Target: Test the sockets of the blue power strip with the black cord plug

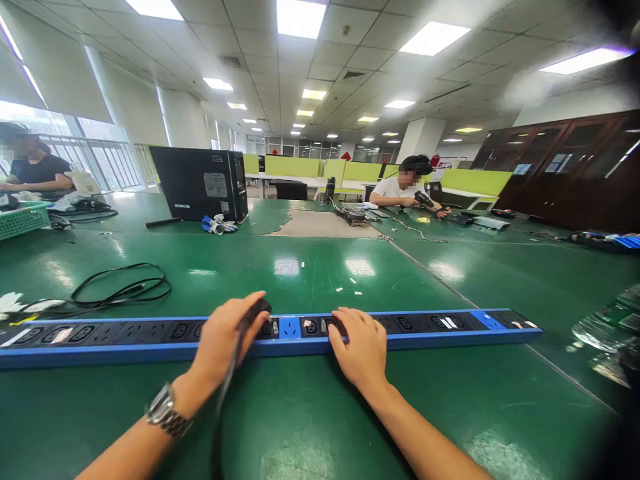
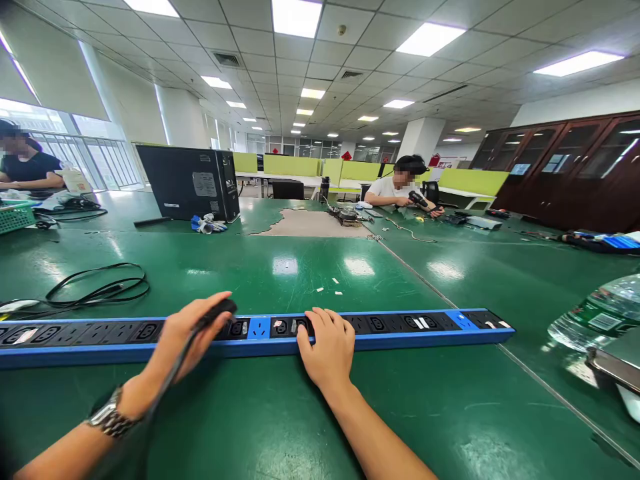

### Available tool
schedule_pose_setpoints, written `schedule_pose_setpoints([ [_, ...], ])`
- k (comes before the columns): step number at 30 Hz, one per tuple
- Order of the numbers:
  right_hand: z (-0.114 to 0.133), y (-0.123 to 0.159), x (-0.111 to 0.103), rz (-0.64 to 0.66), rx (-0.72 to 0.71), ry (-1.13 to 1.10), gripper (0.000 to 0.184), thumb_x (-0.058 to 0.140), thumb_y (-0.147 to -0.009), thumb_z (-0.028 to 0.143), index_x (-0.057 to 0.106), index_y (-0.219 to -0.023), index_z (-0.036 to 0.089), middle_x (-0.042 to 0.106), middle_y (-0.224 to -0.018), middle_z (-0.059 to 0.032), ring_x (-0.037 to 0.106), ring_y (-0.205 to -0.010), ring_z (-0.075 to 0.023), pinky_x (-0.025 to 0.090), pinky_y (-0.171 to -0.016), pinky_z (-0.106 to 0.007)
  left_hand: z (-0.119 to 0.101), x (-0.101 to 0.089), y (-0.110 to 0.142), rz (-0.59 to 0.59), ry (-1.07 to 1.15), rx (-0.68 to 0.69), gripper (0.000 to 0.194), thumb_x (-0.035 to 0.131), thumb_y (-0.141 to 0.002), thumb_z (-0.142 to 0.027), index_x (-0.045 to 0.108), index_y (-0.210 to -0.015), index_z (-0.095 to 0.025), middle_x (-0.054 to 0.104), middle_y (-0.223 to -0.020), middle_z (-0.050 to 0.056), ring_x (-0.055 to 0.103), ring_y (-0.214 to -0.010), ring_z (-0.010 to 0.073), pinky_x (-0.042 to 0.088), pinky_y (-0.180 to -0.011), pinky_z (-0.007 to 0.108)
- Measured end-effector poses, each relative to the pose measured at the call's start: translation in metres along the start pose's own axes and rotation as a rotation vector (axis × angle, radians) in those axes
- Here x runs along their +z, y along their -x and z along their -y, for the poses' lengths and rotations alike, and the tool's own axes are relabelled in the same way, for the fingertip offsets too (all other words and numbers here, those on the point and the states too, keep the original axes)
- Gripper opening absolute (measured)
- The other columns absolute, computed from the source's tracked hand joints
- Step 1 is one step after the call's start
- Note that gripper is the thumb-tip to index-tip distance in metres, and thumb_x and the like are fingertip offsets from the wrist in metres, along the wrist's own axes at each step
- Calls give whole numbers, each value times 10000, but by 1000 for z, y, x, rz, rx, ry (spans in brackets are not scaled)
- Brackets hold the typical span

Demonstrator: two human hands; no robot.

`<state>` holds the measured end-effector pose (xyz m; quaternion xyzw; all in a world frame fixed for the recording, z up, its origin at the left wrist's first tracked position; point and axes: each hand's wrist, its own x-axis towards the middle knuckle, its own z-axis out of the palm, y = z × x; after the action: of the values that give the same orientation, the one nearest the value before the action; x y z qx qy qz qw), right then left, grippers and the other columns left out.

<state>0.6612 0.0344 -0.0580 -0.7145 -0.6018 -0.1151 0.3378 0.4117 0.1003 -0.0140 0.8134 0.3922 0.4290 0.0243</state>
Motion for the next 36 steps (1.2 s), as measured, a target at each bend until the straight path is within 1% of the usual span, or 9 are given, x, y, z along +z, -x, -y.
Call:
schedule_pose_setpoints([
  [6, 2, 0, -3, 11, -4, -18, 240, 529, -892, 314, 679, -1067, 248, 679, -1196, -26, 534, -1152, -236, 306, -972, -407, -18, 44, 0, 185, -104, 58, 338, 481, -942, -383, 621, -1203, -220, 727, -1001, 67, 664, -891, 207, 532, -811, 358],
  [11, 0, -2, -4, 18, 3, -36, 249, 513, -903, 314, 674, -1081, 245, 670, -1213, -40, 521, -1171, -251, 305, -985, -430, -26, 44, 4, 232, -147, 256, 329, 450, -924, -210, 606, -1214, -213, 700, -1118, 88, 631, -1020, 230, 510, -880, 385],
  [15, 3, 3, -9, -6, -32, -75, 266, 503, -902, 326, 662, -1095, 236, 666, -1208, -54, 522, -1167, -257, 313, -992, -434, -28, 46, 10, 247, -194, 256, 413, 443, -903, -162, 536, -1302, -218, 676, -1191, 77, 613, -1082, 225, 489, -925, 384],
  [20, 43, 7, 1, -14, -308, -186, 408, 574, -826, 414, 608, -1184, 223, 673, -1070, -70, 574, -993, -238, 390, -904, -398, -23, 43, 23, 173, -451, 154, 570, 519, -846, -201, 425, -1408, -191, 620, -1298, 122, 523, -1224, 348, 315, -1066, 578],
  [22, 66, -5, 4, -24, -294, -159, 280, 566, -840, 438, 663, -1017, 244, 683, -873, -39, 595, -840, -225, 413, -781, -373, -18, 39, 28, 165, -523, 119, 573, 588, -803, -259, 482, -1355, -143, 598, -1315, 166, 502, -1236, 390, 307, -1062, 592],
  [25, 97, -40, -16, -89, -247, -194, 282, 474, -916, 407, 644, -782, 226, 665, -731, -11, 601, -738, -196, 409, -718, -344, -12, 36, 30, 221, -548, 111, 564, 661, -772, -330, 541, -1278, -111, 607, -1282, 189, 528, -1205, 381, 385, -1014, 536],
  [28, 110, -72, -64, -329, -183, -384, 349, 406, -954, 447, 648, -919, 198, 675, -857, -32, 610, -818, -179, 430, -779, -336, -12, 37, 29, 230, -560, 97, 614, 688, -772, -424, 539, -1279, -111, 604, -1279, 195, 529, -1202, 381, 390, -1009, 530],
  [32, 71, -69, -91, -489, -180, -635, 349, 564, -890, 481, 634, -1092, 205, 665, -844, -4, 609, -689, -136, 467, -674, -278, -18, 38, 27, 246, -566, 70, 669, 694, -766, -476, 532, -1287, -90, 593, -1298, 201, 513, -1217, 377, 376, -1017, 524],
  [36, -8, -30, -49, -193, -126, -408, 251, 584, -894, 412, 666, -1020, 210, 704, -856, -17, 643, -767, -164, 487, -733, -299, -21, 38, 27, 256, -568, 34, 677, 701, -754, -469, 531, -1286, -86, 589, -1305, 197, 504, -1225, 365, 363, -1021, 519],
])
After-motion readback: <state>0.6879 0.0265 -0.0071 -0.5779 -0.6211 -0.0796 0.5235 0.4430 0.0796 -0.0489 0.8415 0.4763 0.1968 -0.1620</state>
